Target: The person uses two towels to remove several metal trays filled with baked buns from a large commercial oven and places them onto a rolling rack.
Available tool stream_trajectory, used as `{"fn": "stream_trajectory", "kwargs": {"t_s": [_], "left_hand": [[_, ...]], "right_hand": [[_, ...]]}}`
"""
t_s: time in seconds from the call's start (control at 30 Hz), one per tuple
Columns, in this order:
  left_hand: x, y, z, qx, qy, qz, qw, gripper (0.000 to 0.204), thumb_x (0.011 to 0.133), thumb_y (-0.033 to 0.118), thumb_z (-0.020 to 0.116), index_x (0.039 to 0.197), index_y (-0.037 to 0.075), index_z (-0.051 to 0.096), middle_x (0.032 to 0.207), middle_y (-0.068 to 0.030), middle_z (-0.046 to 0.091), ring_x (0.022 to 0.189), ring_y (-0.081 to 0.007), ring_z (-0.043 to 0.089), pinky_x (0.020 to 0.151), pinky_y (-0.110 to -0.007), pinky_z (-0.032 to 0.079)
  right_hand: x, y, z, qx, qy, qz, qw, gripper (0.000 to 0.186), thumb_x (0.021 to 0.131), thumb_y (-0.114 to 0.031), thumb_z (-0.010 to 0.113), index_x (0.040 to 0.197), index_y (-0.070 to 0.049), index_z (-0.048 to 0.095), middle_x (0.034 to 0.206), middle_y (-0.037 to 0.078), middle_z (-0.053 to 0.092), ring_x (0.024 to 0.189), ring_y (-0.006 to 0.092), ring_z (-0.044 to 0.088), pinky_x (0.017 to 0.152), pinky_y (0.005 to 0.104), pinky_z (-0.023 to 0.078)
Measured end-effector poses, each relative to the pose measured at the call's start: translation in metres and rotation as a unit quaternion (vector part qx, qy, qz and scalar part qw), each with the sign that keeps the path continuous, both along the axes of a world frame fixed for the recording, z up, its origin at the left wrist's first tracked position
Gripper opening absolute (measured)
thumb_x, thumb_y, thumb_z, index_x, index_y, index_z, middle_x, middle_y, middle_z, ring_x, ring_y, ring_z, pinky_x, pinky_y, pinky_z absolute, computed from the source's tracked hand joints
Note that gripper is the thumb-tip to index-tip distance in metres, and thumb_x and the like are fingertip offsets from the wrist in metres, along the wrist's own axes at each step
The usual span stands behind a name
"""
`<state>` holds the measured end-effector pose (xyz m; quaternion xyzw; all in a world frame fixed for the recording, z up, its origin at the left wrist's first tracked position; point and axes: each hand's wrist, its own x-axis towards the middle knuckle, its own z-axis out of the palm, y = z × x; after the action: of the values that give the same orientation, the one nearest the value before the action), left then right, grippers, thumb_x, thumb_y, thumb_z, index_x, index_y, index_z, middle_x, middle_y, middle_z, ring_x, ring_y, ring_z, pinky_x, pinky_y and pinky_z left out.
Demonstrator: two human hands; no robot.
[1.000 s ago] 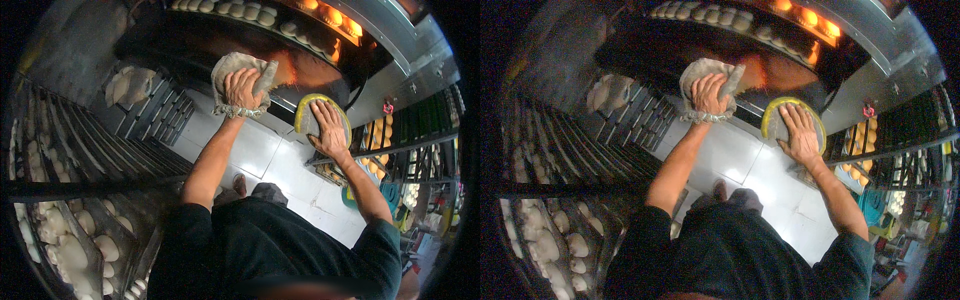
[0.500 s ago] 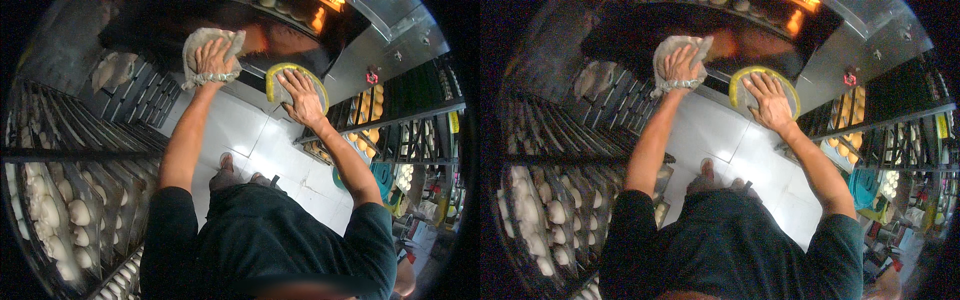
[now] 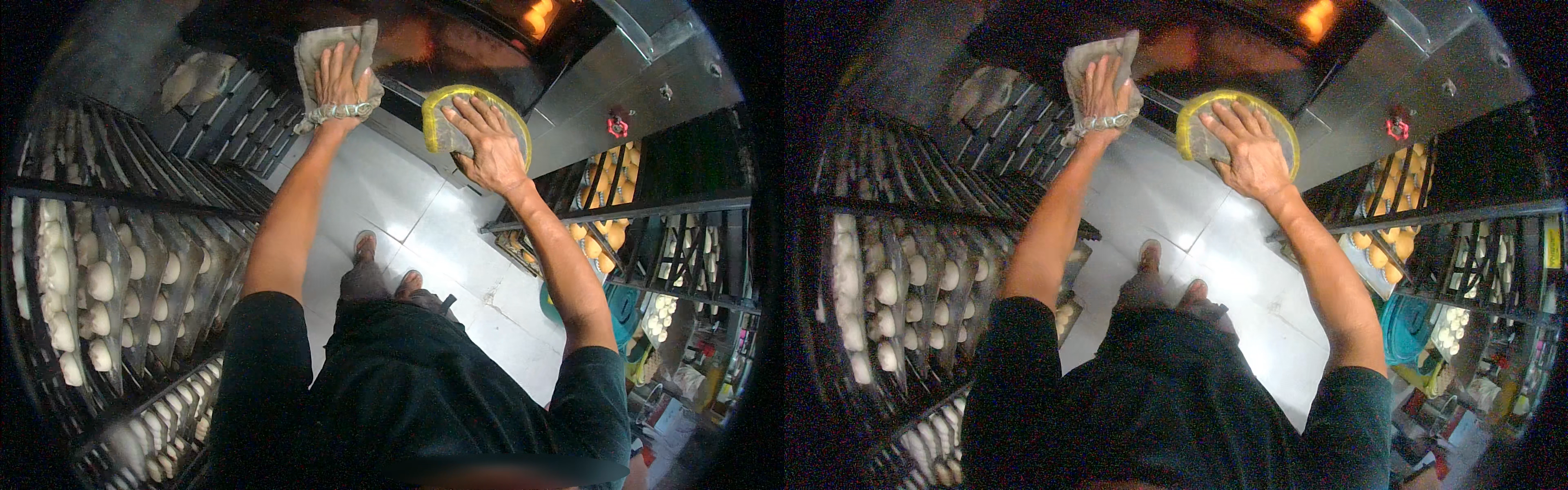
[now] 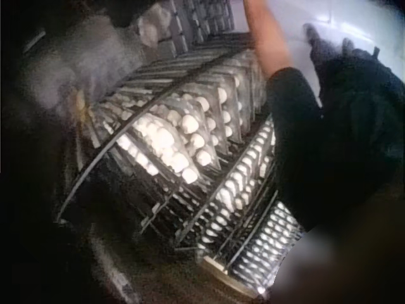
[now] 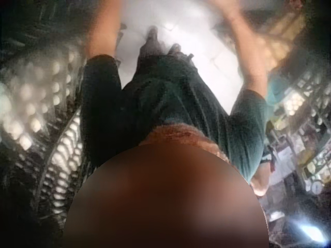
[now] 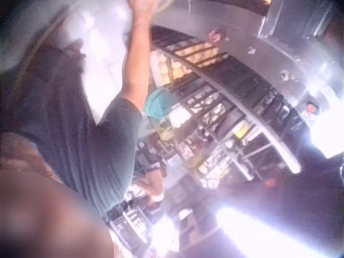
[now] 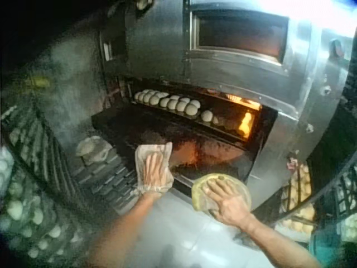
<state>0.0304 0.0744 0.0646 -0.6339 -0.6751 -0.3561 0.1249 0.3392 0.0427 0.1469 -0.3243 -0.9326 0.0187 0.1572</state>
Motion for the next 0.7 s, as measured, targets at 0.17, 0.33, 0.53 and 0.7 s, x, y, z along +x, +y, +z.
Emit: {"fn": "stream_trajectory", "kwargs": {"t_s": [0.17,0.33,0.53,0.7], "left_hand": [[0.001,-0.012,0.005,-0.023,-0.01,-0.011,1.0,0.061,0.097,0.036,0.051,0.149,0.008,0.035,0.157,-0.0166,0.026,0.146,-0.0381,0.019,0.119,-0.049,0.018],[0.021,-0.035,-0.03,-0.069,-0.416,-0.015,0.907,0.068,0.099,0.046,0.043,0.148,-0.001,0.032,0.158,-0.0199,0.024,0.145,-0.0357,0.022,0.119,-0.046,0.02],[-0.016,-0.02,-0.127,-0.025,-0.934,-0.025,0.356,0.071,0.094,0.063,0.041,0.143,0.012,0.044,0.148,-0.0107,0.043,0.133,-0.0349,0.04,0.113,-0.054,0.03],[-0.04,0.042,-0.124,-0.027,-0.939,-0.128,0.319,0.063,0.093,0.06,0.044,0.134,0.014,0.053,0.139,-0.01,0.051,0.125,-0.0348,0.046,0.109,-0.054,0.035]], "right_hand": [[-0.01,-0.003,0.002,0.029,-0.04,-0.033,0.998,0.081,0.073,-0.022,0.076,0.146,-0.017,0.042,0.15,0.011,0.041,0.139,0.0349,0.035,0.117,0.0504,0.027],[-0.002,-0.002,0.005,-0.013,-0.008,-0.037,0.999,0.077,0.078,-0.031,0.072,0.147,-0.016,0.04,0.152,0.013,0.038,0.141,0.0363,0.033,0.118,0.0512,0.024],[-0.017,-0.004,0.015,-0.088,0.025,-0.064,0.994,0.071,0.086,-0.04,0.065,0.147,-0.013,0.042,0.153,0.014,0.037,0.143,0.0383,0.029,0.119,0.0512,0.018],[-0.028,0.005,0.014,-0.138,0.068,-0.138,0.978,0.068,0.087,-0.04,0.064,0.143,-0.008,0.046,0.151,0.014,0.041,0.142,0.0378,0.03,0.119,0.0496,0.02]]}}
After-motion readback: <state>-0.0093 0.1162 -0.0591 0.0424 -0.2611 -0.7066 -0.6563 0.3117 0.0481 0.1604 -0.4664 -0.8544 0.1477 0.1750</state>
